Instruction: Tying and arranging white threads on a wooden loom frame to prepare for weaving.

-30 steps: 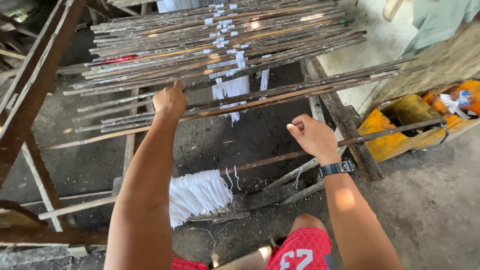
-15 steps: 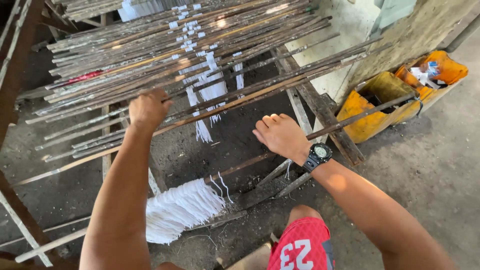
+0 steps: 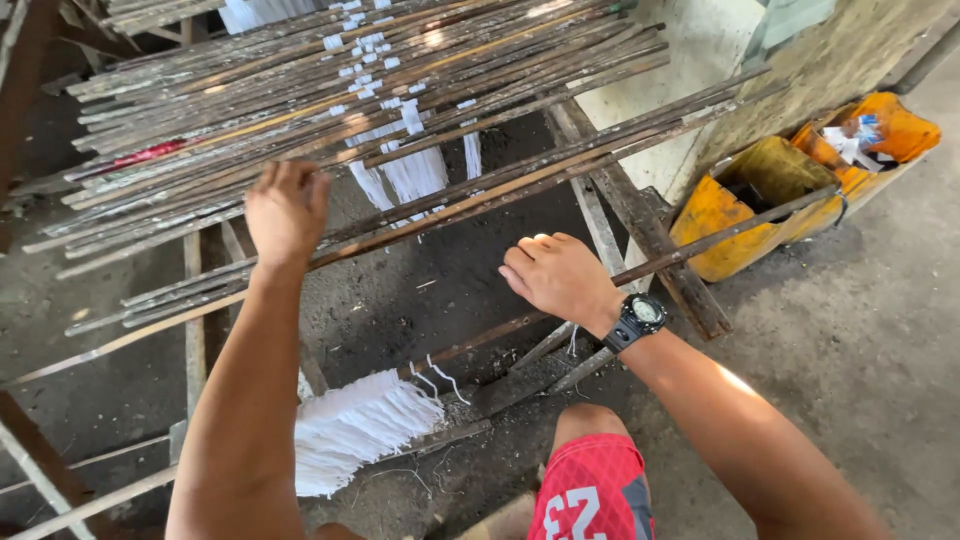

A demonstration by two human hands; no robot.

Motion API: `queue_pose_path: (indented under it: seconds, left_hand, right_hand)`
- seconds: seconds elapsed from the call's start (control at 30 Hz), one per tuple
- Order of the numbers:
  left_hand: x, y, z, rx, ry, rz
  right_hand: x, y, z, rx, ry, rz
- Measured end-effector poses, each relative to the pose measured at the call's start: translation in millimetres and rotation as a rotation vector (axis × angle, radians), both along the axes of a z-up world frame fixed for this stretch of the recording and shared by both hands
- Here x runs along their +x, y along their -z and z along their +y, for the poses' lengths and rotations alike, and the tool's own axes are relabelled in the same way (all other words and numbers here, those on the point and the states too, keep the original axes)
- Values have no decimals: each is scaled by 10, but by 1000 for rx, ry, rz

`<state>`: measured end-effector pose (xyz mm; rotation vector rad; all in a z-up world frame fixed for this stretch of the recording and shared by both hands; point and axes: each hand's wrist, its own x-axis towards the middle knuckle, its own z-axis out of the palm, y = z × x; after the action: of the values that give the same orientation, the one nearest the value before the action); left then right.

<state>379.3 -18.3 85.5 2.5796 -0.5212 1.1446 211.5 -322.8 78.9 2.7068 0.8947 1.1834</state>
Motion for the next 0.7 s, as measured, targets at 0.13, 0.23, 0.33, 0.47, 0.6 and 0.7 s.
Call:
queue_pose_path:
  seconds: [0.13, 0.23, 0.33, 0.47, 0.6, 0.7]
  left_hand:
    - [-130, 50, -113, 105, -47, 379]
    - [-165, 75, -145, 122, -24, 223]
    - [-51, 199, -107, 118, -22, 34]
    - [111, 429, -6, 115, -43, -100]
    - [-178, 305, -49, 76, -66, 7]
    - [-320, 275, -72, -13, -44, 213]
  right_hand:
    - [-8, -12, -8, 37, 13, 22]
    - [-41, -12, -18, 46, 33, 25]
    - [-106, -88, 10, 103, 123, 156]
    - [-78, -188, 53, 313, 293, 635]
    - [45, -33, 64, 345, 351, 724]
    - [56, 16, 95, 288, 464, 611]
